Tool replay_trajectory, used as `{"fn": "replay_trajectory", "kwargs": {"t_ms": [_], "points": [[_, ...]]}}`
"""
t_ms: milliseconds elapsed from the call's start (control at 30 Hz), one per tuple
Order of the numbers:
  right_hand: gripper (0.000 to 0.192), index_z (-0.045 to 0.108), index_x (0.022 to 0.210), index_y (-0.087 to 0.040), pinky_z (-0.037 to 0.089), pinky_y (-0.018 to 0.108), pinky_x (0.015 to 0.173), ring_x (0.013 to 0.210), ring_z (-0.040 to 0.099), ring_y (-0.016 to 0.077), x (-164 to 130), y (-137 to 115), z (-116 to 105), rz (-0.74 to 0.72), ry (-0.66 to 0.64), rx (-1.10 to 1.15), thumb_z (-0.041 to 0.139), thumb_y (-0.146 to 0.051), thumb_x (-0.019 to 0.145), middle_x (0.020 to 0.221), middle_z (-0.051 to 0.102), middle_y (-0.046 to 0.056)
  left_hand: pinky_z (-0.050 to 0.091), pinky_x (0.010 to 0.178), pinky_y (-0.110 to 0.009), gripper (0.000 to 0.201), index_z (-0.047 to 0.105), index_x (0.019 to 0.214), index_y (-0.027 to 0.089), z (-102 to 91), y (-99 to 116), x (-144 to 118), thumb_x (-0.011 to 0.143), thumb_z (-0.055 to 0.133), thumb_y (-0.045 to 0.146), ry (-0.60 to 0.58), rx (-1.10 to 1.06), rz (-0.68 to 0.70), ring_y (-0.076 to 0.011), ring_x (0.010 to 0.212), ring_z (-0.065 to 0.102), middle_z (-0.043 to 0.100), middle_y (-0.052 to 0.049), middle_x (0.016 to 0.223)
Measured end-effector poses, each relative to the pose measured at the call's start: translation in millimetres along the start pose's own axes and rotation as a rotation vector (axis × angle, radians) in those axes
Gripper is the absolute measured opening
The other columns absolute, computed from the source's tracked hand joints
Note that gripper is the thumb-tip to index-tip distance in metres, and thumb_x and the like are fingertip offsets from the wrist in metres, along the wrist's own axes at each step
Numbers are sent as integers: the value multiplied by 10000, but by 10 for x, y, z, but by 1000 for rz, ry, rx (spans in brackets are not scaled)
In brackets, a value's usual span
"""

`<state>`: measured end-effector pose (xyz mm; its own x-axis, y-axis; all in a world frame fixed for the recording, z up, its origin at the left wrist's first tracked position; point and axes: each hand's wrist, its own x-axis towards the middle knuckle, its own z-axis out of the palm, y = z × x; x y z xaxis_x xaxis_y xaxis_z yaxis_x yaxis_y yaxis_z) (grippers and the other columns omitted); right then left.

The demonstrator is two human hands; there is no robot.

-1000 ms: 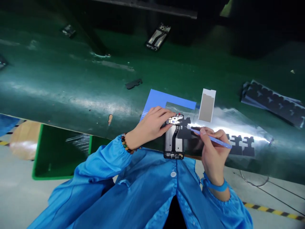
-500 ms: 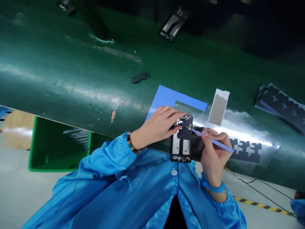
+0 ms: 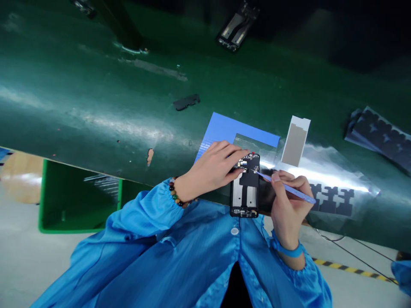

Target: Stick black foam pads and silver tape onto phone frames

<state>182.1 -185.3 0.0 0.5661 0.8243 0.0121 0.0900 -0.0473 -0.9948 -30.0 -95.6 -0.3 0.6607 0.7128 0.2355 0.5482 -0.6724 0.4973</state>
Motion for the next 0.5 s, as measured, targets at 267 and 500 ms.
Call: {"fn": "replay_trajectory", "kwargs": {"t_ms": [267,500], "points": [[354,562,768,-244,646,439,952,978,751,211,-6,-22,20,-20,-9,-73,892,-314,878,865,703,7,509,1022,-461,311,724,1386,287,-10,54,-14,1114,576,320,-43,82,23,-287,1221,597,667,-106,1360],[346,569,802,-238,620,511,1070,938,772,217,160,24,-120,-135,176,25,910,-281,844,834,709,-8,513,1117,-492,443,647,1507,329,-40,144,-9,1078,610,224,-86,233,57,-305,1270,604,627,-119,1434]]}}
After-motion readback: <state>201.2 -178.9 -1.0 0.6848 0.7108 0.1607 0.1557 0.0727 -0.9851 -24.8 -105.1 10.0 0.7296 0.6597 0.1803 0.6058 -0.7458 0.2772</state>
